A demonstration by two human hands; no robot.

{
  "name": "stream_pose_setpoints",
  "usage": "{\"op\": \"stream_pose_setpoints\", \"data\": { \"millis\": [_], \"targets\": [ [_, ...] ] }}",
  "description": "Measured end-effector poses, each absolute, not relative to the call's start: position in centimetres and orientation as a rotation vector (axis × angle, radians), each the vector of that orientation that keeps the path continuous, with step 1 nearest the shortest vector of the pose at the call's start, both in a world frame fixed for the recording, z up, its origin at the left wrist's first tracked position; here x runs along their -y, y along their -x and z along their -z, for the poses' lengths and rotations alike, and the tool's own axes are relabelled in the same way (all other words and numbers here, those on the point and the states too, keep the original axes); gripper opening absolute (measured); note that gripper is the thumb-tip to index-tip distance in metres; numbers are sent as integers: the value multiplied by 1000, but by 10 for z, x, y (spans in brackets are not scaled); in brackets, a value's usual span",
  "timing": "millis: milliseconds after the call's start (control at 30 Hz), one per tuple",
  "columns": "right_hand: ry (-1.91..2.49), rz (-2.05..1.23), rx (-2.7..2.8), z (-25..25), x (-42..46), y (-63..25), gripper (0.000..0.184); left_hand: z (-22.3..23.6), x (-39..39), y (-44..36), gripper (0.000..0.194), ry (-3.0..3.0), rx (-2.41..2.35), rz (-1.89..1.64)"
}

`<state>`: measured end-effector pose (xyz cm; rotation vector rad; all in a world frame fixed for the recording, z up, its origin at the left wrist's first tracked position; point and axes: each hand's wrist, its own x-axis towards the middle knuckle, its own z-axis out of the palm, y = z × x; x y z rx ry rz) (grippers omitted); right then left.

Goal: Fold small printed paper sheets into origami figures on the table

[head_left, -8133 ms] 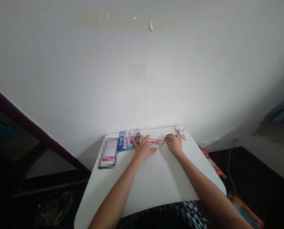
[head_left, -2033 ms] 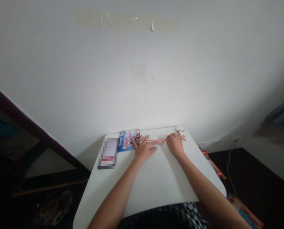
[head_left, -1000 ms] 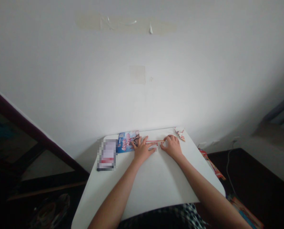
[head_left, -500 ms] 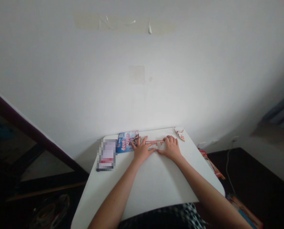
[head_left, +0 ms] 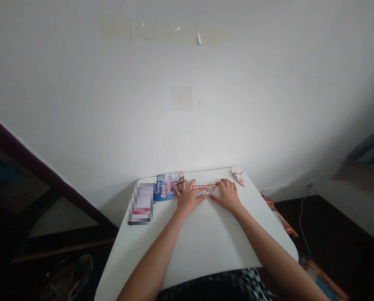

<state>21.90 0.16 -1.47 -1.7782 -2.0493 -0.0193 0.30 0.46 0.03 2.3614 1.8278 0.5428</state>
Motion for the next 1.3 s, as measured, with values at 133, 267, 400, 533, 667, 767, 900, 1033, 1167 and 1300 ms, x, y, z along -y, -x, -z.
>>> {"op": "stream_pose_setpoints", "data": {
  "millis": [133, 267, 400, 533, 667, 767, 900, 1033, 1167, 1300],
  "targets": [
    [1791, 29, 2033, 13, -2, -218, 55, 1, -5, -3, 39, -2365, -1818, -578],
    [1789, 99, 2064, 11, 1, -215, 61, 1, -5, -3, 39, -2363, -1827, -581],
    [1804, 171, 2091, 8, 5, -212, 64, -1, -4, -3, 39, -2359, -1831, -557],
    [1826, 204, 2093, 5, 7, -209, 58, -2, -4, -3, 39, -2374, -1842, -540],
    [1855, 200, 2062, 0, 7, -207, 49, -4, -3, -4, 40, -2372, -1854, -501],
    [1889, 167, 2022, -5, 5, -206, 40, -6, -3, -4, 41, -2358, -1868, -455],
    [1915, 114, 1975, -10, 2, -208, 32, -7, -3, -4, 41, -2347, -1869, -429],
    [1914, 78, 1941, -12, -1, -211, 26, -5, -4, -4, 40, -2333, -1854, -448],
    [1905, 66, 1914, -12, -5, -214, 22, -3, -5, -3, 39, -2335, -1831, -499],
    [1894, 72, 1894, -9, -9, -215, 21, -1, -5, -2, 39, -2333, -1809, -550]
  ]
}}
